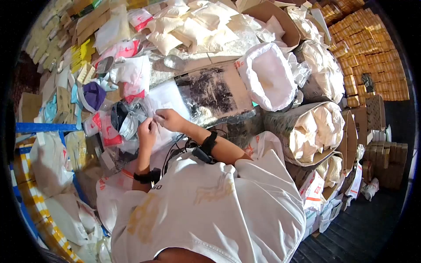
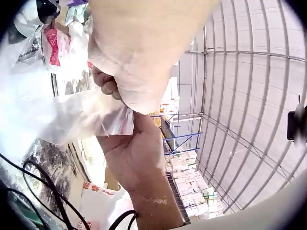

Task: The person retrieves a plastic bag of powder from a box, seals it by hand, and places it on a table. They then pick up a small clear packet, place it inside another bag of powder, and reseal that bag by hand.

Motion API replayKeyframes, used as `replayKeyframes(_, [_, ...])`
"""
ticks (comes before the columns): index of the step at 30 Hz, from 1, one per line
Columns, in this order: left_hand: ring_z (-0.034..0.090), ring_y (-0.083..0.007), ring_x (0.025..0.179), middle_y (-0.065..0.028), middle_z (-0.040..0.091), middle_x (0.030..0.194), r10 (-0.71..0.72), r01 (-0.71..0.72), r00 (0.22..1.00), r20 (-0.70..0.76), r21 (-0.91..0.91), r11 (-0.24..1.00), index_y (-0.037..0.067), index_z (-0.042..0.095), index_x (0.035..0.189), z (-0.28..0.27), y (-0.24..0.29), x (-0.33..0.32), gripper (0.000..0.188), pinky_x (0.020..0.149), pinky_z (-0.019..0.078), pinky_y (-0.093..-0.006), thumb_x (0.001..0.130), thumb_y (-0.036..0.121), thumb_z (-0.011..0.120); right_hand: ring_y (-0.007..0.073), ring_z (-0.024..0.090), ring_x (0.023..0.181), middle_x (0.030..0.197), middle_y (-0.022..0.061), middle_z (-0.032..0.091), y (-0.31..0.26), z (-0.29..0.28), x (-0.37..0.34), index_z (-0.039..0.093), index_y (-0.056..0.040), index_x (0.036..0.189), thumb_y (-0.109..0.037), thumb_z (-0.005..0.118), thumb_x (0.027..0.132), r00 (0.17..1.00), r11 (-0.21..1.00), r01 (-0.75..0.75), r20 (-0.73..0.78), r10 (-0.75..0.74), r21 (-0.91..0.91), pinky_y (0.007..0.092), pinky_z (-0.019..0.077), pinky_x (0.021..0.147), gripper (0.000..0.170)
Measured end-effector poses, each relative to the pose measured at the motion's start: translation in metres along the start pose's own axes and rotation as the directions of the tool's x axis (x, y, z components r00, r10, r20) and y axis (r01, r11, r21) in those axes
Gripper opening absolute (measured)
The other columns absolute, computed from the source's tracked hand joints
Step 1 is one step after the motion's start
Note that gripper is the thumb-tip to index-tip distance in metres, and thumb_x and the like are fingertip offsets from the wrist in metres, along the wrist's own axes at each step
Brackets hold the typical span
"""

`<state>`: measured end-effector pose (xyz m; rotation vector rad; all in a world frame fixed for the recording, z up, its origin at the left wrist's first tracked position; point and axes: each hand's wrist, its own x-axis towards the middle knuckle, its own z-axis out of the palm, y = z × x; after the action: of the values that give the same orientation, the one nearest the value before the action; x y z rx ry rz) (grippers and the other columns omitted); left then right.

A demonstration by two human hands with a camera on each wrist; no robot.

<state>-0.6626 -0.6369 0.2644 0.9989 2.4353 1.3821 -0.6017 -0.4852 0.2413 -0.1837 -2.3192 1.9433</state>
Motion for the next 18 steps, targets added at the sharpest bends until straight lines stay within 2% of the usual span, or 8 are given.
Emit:
replayKeyframes(2, [0.054,-0.0399,0.059,-0.0228,0.052,0.065,-0.008,0.009,1.0,-0.015,0.008,1.0,-0.002,0.05,0.075,0.001,-0.001,0.0,0.019,0.054,0.0402,-0.0443,0.086,0.01,0.058,0.0224,0.048,0.06,0.067,0.0162,0.054,0.001,-0.002,0.0,0.058,0.0005,0.083,-0.018,0.058,0.094,0.996,0.99,0.09,-0.006,-0.091,-0.111,0.0364,0.0433,0.06,0.022])
replayKeyframes(3, [0.053,-0.0408,0.059,-0.0229,0.051,0.065,-0.012,0.012,1.0,-0.026,0.018,1.0,-0.002,0.049,0.074,0.003,0.0,0.0,0.019,0.054,0.0398,-0.0446,0.086,0.009,0.058,0.028,0.049,0.058,0.067,0.0189,0.054,0.002,0.0,0.0,0.058,0.0006,0.081,-0.017,0.059,0.091,0.992,0.985,0.113,-0.041,-0.119,-0.128,0.0377,0.0437,0.059,0.02])
replayKeyframes(6, [0.055,-0.0418,0.063,-0.0223,0.054,0.066,-0.01,0.016,0.998,-0.069,0.086,0.996,-0.002,0.049,0.074,0.008,-0.003,-0.001,0.017,0.056,0.0415,-0.0454,0.085,0.007,0.058,0.0337,0.051,0.057,0.067,0.0202,0.055,-0.003,-0.003,0.0,0.057,0.0007,0.079,-0.015,0.061,0.088,0.99,0.971,0.126,-0.03,-0.135,-0.205,0.0396,0.0439,0.057,0.019])
replayKeyframes(7, [0.055,-0.0419,0.064,-0.0221,0.054,0.067,0.001,0.008,0.997,-0.082,0.108,0.994,-0.002,0.049,0.074,0.009,-0.004,0.0,0.017,0.057,0.042,-0.0456,0.085,0.006,0.058,0.0397,0.052,0.058,0.067,0.0218,0.056,0.006,0.001,0.003,0.056,0.0008,0.077,-0.013,0.061,0.084,0.99,0.954,0.117,-0.04,-0.133,-0.275,0.042,0.0439,0.056,0.017])
replayKeyframes(10, [0.057,-0.0418,0.067,-0.0207,0.057,0.071,0.026,-0.011,0.994,-0.106,0.135,0.991,-0.002,0.05,0.074,0.011,-0.004,-0.001,0.013,0.059,0.0436,-0.0455,0.084,0.002,0.059,0.0428,0.054,0.061,0.068,0.0236,0.056,0.0,0.002,0.004,0.057,0.001,0.076,-0.011,0.06,0.083,0.996,0.969,0.034,-0.071,-0.053,-0.247,0.0434,0.044,0.056,0.014])
replayKeyframes(18, [0.053,-0.0382,0.06,-0.0186,0.053,0.067,0.031,-0.019,0.984,-0.174,0.07,0.997,-0.002,0.052,0.076,0.028,-0.022,-0.002,0.012,0.056,0.0421,-0.0415,0.085,0.003,0.058,0.0454,0.056,0.063,0.068,0.0244,0.057,0.01,0.01,0.004,0.058,0.0017,0.071,-0.016,0.063,0.081,0.987,0.952,-0.038,-0.158,-0.011,-0.304,0.0464,0.0457,0.058,0.021])
